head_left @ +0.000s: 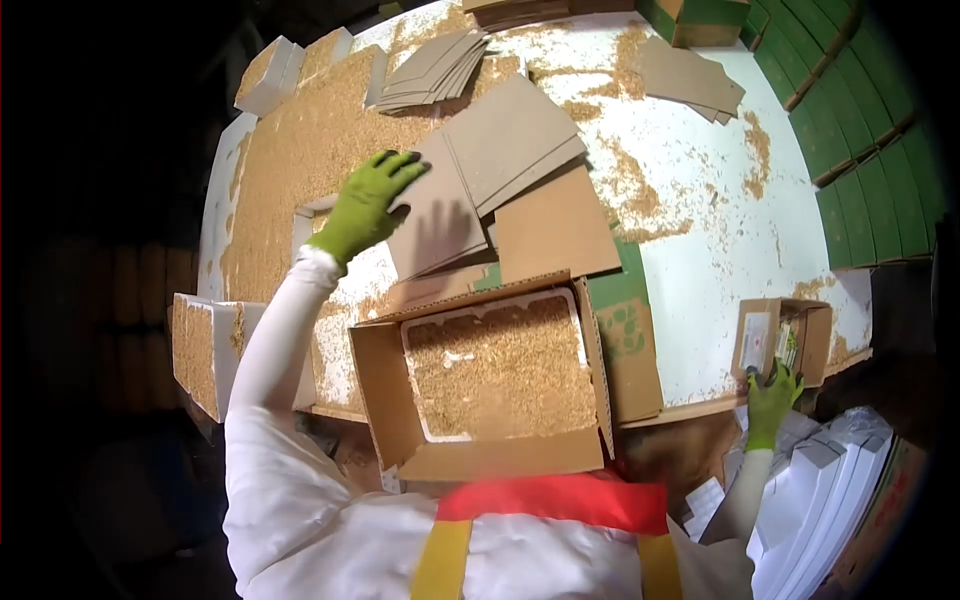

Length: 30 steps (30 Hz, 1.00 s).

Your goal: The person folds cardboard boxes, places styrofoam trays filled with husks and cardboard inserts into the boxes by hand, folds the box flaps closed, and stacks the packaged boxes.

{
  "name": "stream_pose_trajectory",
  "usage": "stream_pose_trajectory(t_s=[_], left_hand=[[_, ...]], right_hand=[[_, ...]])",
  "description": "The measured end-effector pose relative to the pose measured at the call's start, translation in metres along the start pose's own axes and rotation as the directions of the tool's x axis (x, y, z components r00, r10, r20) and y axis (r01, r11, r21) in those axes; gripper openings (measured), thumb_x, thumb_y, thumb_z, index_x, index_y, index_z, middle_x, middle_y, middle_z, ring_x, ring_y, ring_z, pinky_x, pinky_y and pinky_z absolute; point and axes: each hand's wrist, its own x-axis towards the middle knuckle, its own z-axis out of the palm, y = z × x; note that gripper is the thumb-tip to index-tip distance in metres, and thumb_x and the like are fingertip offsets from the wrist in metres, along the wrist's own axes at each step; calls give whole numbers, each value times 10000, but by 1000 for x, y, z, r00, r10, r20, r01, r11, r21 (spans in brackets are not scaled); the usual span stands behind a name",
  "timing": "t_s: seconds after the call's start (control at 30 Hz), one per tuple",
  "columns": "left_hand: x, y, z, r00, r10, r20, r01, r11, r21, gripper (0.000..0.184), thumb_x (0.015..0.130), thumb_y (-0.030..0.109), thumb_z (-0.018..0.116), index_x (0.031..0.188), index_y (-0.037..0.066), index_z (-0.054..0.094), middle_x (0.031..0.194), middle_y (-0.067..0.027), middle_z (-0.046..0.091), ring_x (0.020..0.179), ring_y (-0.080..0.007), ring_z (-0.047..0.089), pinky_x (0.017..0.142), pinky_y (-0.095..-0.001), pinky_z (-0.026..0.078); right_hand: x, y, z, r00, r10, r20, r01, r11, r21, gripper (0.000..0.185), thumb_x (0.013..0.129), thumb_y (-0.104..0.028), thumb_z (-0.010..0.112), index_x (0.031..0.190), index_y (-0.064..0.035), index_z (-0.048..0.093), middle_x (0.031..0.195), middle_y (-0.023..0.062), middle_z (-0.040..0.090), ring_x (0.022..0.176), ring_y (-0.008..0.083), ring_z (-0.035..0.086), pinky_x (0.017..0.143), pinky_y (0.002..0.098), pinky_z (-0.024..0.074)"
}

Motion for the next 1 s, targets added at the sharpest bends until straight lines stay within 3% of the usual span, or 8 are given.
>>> stream_pose_trajectory(t_s=[0.17,0.3,0.33,0.47,0.6,0.7,0.83,1.0], left_hand=[[38,-13,93,846,505,170,-529,832,167,631,731,26,662,1333,158,527,1502,-75,397,1396,-305,356,1169,-504,272],[50,-28,115,794,536,286,-575,816,67,489,661,83,736,1137,136,634,1245,-57,542,1219,-278,466,1155,-482,293],[48,-29,113,888,346,304,-320,938,-134,492,645,119,776,1115,118,632,1219,-62,554,1210,-282,471,1156,-459,298],[27,-25,84,839,348,418,-442,884,151,629,612,144,815,1198,117,587,1287,-74,513,1273,-291,436,1163,-458,284],[32,-33,96,819,498,286,-567,620,542,559,763,179,711,1297,146,551,1424,-84,438,1379,-301,345,1192,-488,228],[47,-39,111,843,360,400,-523,724,450,425,846,143,602,1268,150,552,1342,-57,485,1327,-292,401,1198,-496,219],[43,-60,126,908,311,282,-391,870,299,421,792,126,662,1204,148,579,1258,-74,523,1182,-298,499,1064,-433,389],[5,-70,65,958,287,6,-277,921,272,424,774,66,649,1188,143,601,1267,-64,567,1058,-290,568,926,-406,460]], right_hand=[[-28,-88,-38,939,-337,71,325,935,144,558,735,-232,792,1221,-73,569,1155,126,595,1153,356,522,1101,575,291],[-13,-124,-93,828,-372,420,166,877,450,446,743,-134,764,1159,-57,620,1088,115,639,1055,338,581,1008,487,414],[-3,-126,-104,869,-314,382,13,786,618,390,743,-99,753,1114,-44,646,1054,115,657,997,337,611,953,441,468],[52,-134,-122,944,1,331,-217,757,617,305,726,-72,734,1022,-30,676,1018,144,683,858,349,662,790,369,527],[58,-132,-42,935,-231,269,182,964,193,388,761,-304,759,1020,-34,656,987,178,669,962,331,641,839,418,503],[59,-132,14,894,-208,396,207,977,47,413,780,-354,756,1024,-32,670,975,198,666,970,343,633,834,435,499],[74,-103,-6,873,-116,473,-72,930,361,362,820,-305,733,1018,-6,684,927,162,688,864,293,657,769,412,514],[68,-92,-45,739,-113,664,-517,538,666,285,898,-160,640,1126,9,664,848,85,694,702,141,587,677,292,497]])
